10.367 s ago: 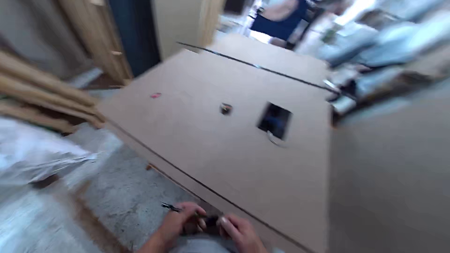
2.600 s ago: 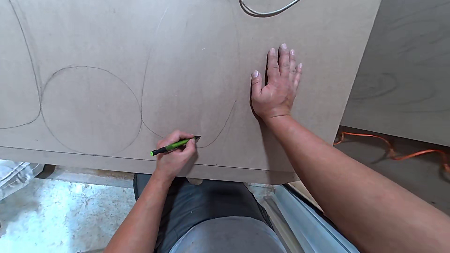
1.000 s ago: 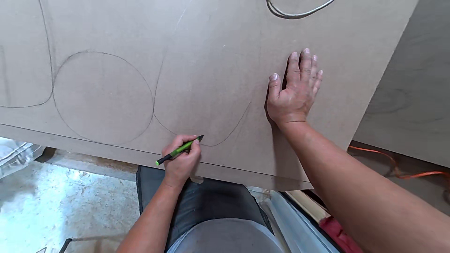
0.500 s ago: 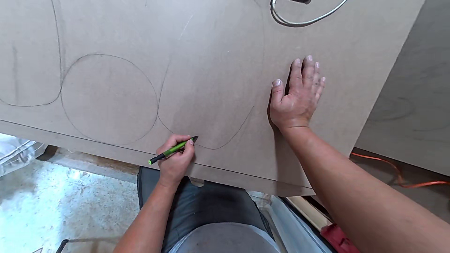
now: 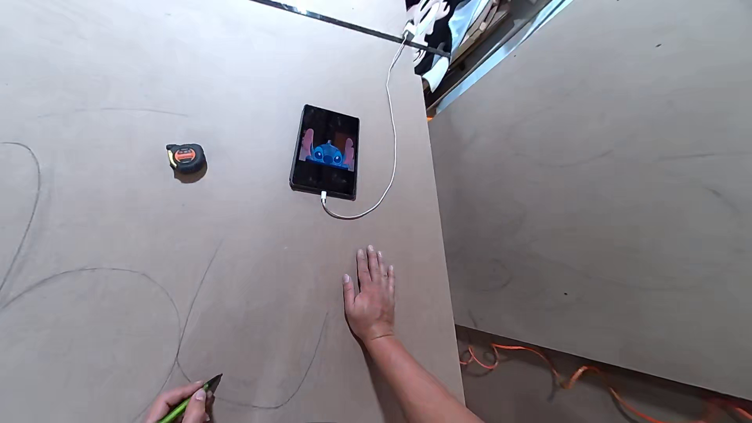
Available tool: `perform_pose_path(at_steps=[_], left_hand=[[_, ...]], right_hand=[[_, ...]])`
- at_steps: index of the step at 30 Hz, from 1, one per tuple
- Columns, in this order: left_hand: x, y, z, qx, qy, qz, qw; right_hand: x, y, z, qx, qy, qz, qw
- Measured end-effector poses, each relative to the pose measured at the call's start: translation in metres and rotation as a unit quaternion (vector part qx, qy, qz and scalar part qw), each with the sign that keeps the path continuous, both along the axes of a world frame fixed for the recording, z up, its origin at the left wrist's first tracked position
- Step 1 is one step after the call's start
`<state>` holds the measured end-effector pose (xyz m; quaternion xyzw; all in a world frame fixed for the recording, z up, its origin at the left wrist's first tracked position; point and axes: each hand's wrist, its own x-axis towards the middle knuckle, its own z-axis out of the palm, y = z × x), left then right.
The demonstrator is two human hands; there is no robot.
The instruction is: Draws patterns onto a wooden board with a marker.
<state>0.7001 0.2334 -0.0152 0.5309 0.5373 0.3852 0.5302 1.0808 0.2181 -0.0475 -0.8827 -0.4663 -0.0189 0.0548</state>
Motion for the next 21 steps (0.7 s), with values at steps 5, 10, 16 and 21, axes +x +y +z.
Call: perform_pose_path(at_steps=[5,10,16,21], left_hand=[[0.0,0.0,0.0,-0.003,-0.007,0.0,1.0],[0.0,-0.001,0.001,-0.008,-0.009,0.001,1.0],[0.0,-0.001,0.003,-0.008,-0.001,0.004,1.0],[0.013,0.008,0.014,-0.015,0.019,0.032,0.999]], right_hand=[[0.0,0.0,0.0,0.001,0.0,0.0,1.0],[0.0,0.0,0.0,0.007,0.006,0.004,1.0],[-0.001,-0.001,0.0,0.007,0.012,0.007,1.0],[0.002,0.0,0.006,-0.002,0.021,0.016,1.0]])
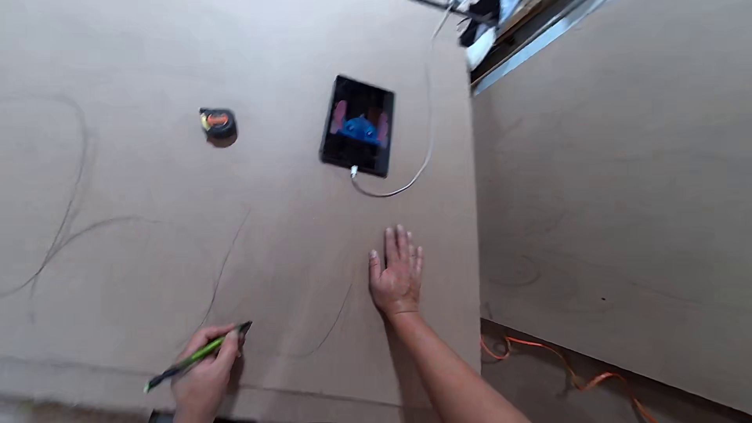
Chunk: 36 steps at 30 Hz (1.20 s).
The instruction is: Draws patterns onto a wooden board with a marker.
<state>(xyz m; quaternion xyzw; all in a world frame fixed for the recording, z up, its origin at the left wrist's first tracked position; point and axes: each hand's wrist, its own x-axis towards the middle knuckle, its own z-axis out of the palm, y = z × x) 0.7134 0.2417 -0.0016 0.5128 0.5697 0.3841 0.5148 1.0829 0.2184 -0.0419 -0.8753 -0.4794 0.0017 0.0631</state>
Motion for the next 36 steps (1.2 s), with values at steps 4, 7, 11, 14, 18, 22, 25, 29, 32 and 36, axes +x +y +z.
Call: perform_pose_path(at_steps=[4,7,11,14,18,22,25,29,32,36], left_hand=[[0.003,0.0,0.012,-0.029,0.064,0.021,0.997],[0.001,-0.005,0.009,-0.031,0.067,0.009,0.997],[0.002,-0.011,0.006,-0.027,0.045,-0.008,0.999],[0.003,-0.013,0.005,-0.023,0.056,-0.012,0.998],[0.004,-0.01,0.008,-0.024,0.072,0.003,0.997],[0.004,0.005,0.01,-0.021,0.073,0.047,0.996],[0.001,0.021,0.011,-0.025,0.071,0.07,0.995],[-0.001,0.036,0.012,-0.025,0.067,0.084,0.994],[-0.001,0.034,0.013,-0.022,0.073,0.081,0.994],[0.0,0.017,0.012,-0.012,0.071,0.066,0.995]], right_hand=[[-0.005,0.0,0.011,-0.022,0.045,0.016,0.999],[-0.004,0.002,0.013,-0.018,0.055,0.013,0.998],[-0.003,0.001,0.012,-0.014,0.055,0.011,0.998],[-0.003,0.001,0.013,-0.017,0.054,0.009,0.998],[-0.003,0.002,0.013,-0.012,0.053,0.005,0.999],[-0.003,0.002,0.015,-0.015,0.057,0.005,0.998],[-0.003,0.002,0.014,-0.014,0.056,0.006,0.998],[-0.002,0.002,0.015,-0.016,0.056,0.004,0.998],[-0.003,0.002,0.014,-0.013,0.059,0.005,0.998],[-0.001,0.002,0.013,-0.018,0.061,0.008,0.998]])
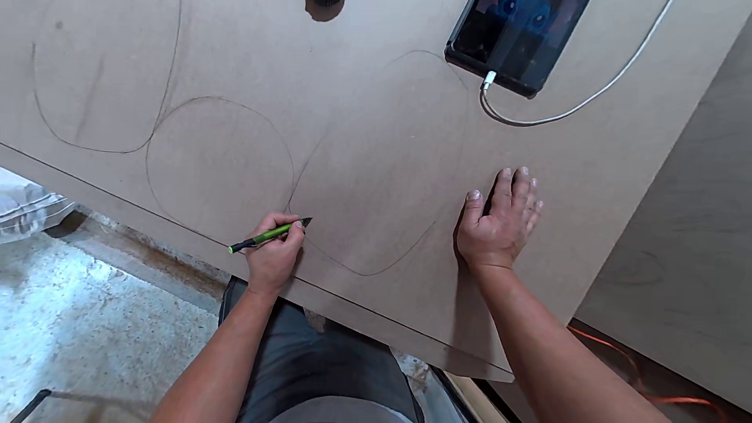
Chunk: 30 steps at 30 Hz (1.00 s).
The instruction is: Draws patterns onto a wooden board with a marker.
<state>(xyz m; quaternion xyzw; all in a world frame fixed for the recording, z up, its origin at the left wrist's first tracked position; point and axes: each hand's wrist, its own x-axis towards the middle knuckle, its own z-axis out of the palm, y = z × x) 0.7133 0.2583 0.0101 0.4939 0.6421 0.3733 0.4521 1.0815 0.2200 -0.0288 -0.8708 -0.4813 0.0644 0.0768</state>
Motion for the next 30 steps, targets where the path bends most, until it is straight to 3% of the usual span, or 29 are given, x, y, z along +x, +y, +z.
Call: perform_pose_path(at_steps=[8,20,30], left_hand=[[0.012,-0.033,-0.003,-0.01,0.009,-0.075,0.997],[-0.001,0.02,0.003,-0.012,-0.006,0.008,1.0],[0.005,0.02,0.003,-0.021,0.003,0.021,1.0]], right_hand=[[-0.001,0.001,0.002,-0.002,0.0,-0.002,1.0],[0.0,0.0,0.001,-0.005,0.0,-0.002,1.0],[-0.004,0.001,0.002,0.007,0.001,-0.011,1.0]])
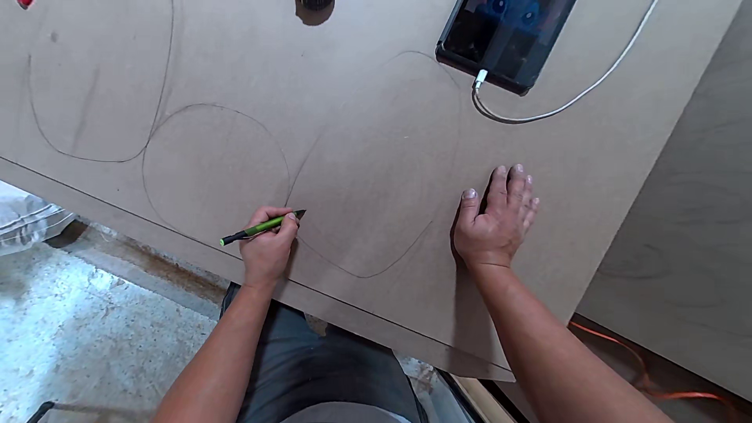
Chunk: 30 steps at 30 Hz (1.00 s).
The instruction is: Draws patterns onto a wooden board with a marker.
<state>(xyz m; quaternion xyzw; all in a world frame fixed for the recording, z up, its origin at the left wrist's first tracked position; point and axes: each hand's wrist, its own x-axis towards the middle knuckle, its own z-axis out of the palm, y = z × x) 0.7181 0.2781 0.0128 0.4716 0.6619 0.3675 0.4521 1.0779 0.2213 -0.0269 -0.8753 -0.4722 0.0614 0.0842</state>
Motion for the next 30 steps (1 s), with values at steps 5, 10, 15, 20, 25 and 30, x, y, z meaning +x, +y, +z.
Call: perform_pose_path(at_steps=[5,10,15,20,25,30], left_hand=[[0.004,0.023,0.006,-0.01,-0.02,-0.013,1.0],[-0.018,0.007,0.003,-0.007,-0.047,-0.001,0.999],[-0.047,-0.01,-0.001,-0.019,-0.066,-0.042,0.997],[-0.057,-0.02,0.011,-0.06,-0.078,-0.049,0.994],[-0.091,-0.078,0.027,-0.083,-0.038,-0.026,0.996],[-0.125,-0.158,0.048,-0.092,-0.021,0.026,0.995]], right_hand=[[0.001,-0.001,0.001,-0.007,0.002,0.011,1.0],[-0.001,0.001,0.001,0.002,-0.007,0.002,1.0],[0.001,0.0,-0.003,0.007,-0.005,0.001,1.0],[0.0,0.001,-0.001,0.004,-0.01,-0.002,1.0],[0.0,0.002,-0.001,-0.001,-0.015,0.003,1.0],[0.001,0.0,0.001,-0.023,-0.024,0.005,0.999]])
